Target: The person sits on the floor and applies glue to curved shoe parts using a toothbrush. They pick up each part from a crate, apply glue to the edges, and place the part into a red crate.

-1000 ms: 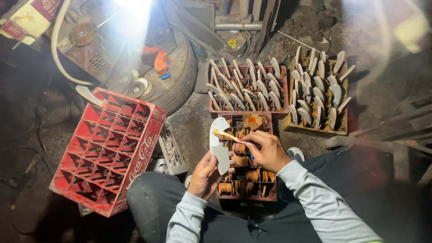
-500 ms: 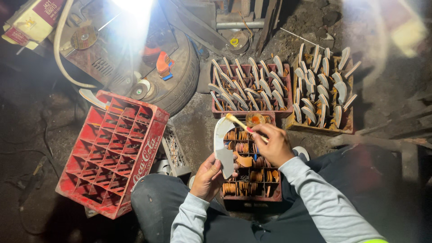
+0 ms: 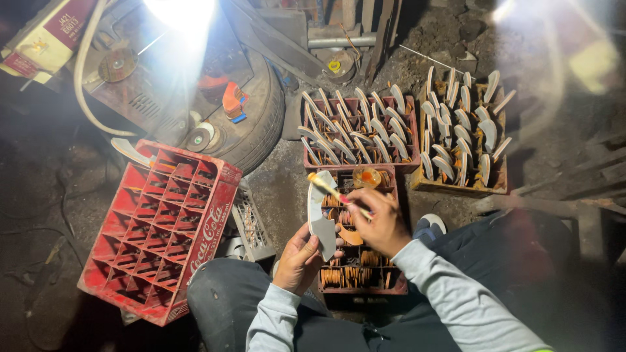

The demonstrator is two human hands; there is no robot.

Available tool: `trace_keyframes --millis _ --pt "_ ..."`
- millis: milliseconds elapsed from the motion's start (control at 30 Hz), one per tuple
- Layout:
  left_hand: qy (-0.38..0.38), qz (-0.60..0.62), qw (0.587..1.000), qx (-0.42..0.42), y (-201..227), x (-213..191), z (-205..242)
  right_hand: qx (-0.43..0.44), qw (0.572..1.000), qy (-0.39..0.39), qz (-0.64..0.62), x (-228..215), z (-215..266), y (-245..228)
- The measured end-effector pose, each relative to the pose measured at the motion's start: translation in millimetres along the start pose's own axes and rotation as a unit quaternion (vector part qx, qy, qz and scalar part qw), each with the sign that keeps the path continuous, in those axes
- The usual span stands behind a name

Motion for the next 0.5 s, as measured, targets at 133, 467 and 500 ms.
trace_keyframes --millis 133,467,500 --pt "0.016 -0.001 1.0 0.008 2.4 -0.3 6.0 -0.001 0.999 -0.006 0.036 4.8 9.4 5.0" --pt "0.007 0.02 0.999 0.029 10.2 -2.0 4.6 -0.041 0.999 -0.017 -0.011 11.8 8.2 6.5" --pt "0.008 0.023 0.999 0.036 12.4 -2.1 4.5 -0.005 1.0 -0.016 -0.008 9.2 6.0 15.3"
Point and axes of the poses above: each hand's wrist, its own z-axis away from the middle knuckle, its own x-axis out of the palm, y = z × x, the point moved 8 cm from there along -z, towards the middle knuckle, and after that the axes turned 8 degrees about -x, right-handed, at the moved point
